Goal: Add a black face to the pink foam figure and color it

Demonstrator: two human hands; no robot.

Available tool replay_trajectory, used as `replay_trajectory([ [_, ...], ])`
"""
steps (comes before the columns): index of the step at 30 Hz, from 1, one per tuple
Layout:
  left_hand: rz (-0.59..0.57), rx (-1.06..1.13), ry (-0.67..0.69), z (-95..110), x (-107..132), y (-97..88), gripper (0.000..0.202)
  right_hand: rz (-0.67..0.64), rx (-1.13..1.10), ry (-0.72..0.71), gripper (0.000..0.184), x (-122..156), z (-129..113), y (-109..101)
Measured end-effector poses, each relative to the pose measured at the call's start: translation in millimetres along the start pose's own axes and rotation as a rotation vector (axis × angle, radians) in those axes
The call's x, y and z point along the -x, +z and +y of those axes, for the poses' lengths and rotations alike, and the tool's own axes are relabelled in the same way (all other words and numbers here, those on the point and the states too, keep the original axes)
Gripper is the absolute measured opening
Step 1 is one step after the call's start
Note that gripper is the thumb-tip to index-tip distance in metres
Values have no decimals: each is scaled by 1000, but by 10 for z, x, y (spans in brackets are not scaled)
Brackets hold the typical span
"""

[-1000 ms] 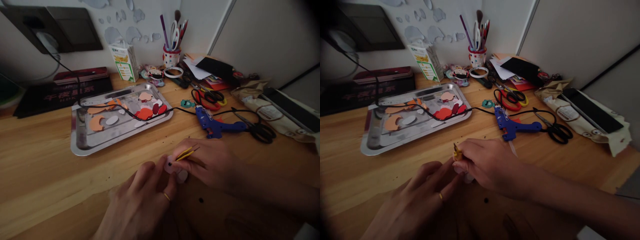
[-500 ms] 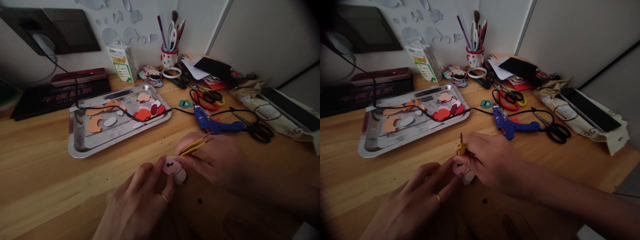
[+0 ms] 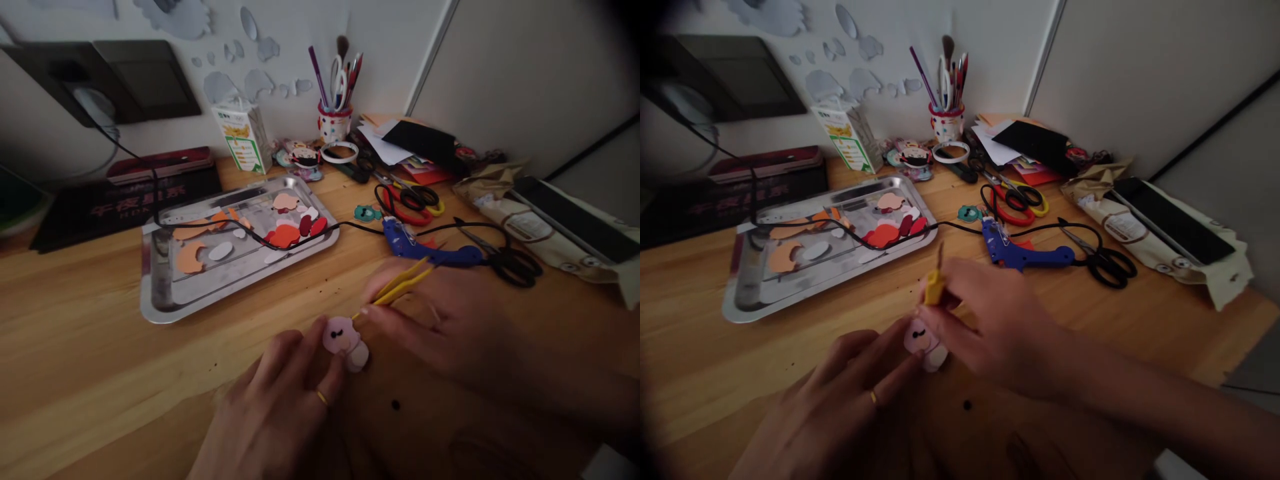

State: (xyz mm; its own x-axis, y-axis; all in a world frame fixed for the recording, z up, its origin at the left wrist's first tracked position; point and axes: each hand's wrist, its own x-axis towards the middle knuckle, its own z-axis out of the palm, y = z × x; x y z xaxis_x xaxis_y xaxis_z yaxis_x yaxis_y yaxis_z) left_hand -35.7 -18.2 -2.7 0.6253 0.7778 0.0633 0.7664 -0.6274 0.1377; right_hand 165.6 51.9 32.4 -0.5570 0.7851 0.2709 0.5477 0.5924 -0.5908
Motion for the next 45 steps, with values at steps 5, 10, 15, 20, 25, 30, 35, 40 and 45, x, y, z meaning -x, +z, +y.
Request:
replay_trajectory([
  [5, 249, 230, -300, -50, -16, 40, 21, 2, -7, 183, 10, 249, 12, -222],
  [10, 460, 501, -275, -202, -44, -75, 12, -268, 79, 222, 14, 674, 6, -72],
  [15, 421, 613, -442, -278, 24, -150, 7, -342, 93, 160, 21, 792, 15, 149],
  [20, 384, 617, -370, -293, 90, -71, 10, -343, 98, 123, 18, 734, 51, 164],
  [25, 399, 562, -320, -289, 54, -64, 10, -326, 38, 170, 19, 699, 55, 115],
  [30, 394, 507, -245, -283, 49, -71, 12, -339, -6, 188, 16, 667, 42, 104],
  [35, 356, 505, -248, -306, 90, -21, 12, -372, 27, 193, 14, 660, 50, 137],
  [40, 272, 554, -272, -314, 110, 26, 13, -352, 74, 139, 12, 566, 56, 124],
  [45, 260, 587, -302, -291, 88, 32, 13, -218, 80, 152, 14, 274, 75, 118],
])
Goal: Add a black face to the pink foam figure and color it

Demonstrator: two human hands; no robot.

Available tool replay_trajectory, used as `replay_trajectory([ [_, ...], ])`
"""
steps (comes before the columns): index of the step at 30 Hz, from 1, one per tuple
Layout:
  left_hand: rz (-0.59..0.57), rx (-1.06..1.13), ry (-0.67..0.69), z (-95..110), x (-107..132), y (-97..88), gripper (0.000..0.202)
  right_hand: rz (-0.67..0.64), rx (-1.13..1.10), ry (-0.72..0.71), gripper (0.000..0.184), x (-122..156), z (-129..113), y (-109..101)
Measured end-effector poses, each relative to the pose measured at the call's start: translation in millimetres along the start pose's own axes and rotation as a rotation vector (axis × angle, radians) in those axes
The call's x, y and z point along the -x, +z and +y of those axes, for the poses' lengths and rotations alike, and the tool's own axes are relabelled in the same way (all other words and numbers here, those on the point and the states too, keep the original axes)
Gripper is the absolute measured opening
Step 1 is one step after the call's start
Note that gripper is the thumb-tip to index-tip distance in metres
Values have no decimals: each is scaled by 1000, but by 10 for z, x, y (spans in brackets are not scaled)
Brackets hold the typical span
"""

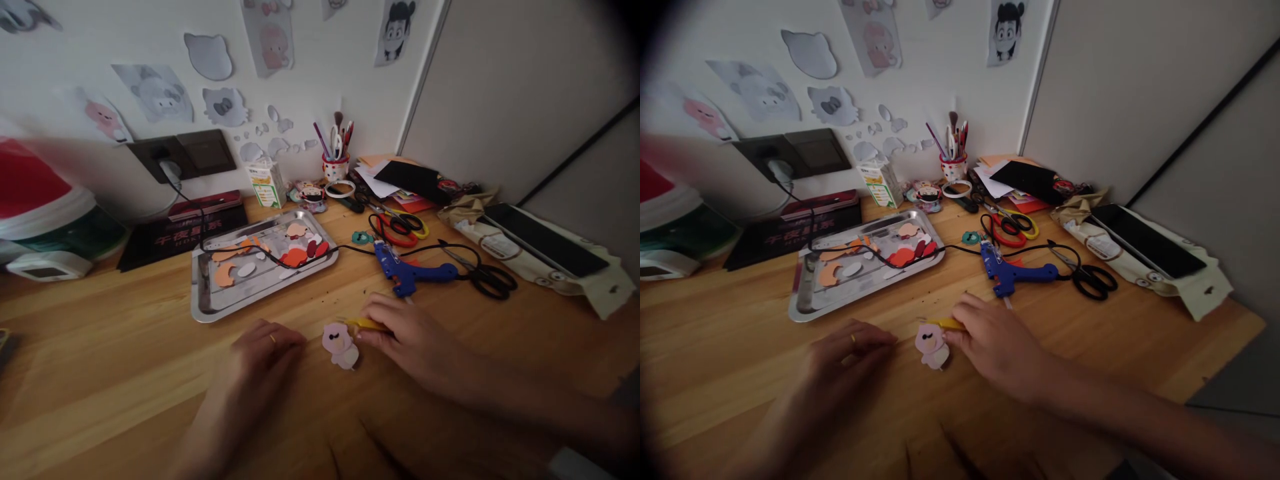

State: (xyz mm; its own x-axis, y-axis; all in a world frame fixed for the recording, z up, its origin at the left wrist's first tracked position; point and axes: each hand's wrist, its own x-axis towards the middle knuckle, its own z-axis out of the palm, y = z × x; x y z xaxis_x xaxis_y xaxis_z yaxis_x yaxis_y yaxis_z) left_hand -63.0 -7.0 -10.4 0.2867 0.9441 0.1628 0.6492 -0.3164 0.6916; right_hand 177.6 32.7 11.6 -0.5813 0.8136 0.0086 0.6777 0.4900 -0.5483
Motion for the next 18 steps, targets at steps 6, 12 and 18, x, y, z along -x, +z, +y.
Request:
replay_trajectory([
  [6, -9, 15, 27, 7, -43, 45, 12, -11, 23, -36, 18, -213, 2, 59],
  [12, -17, 0, 53, 43, -87, 47, 13, -36, 78, -39, 17, -241, 34, 141],
  [18, -11, 5, 62, 106, -96, 62, 14, -41, 41, -32, 18, -250, 35, 139],
])
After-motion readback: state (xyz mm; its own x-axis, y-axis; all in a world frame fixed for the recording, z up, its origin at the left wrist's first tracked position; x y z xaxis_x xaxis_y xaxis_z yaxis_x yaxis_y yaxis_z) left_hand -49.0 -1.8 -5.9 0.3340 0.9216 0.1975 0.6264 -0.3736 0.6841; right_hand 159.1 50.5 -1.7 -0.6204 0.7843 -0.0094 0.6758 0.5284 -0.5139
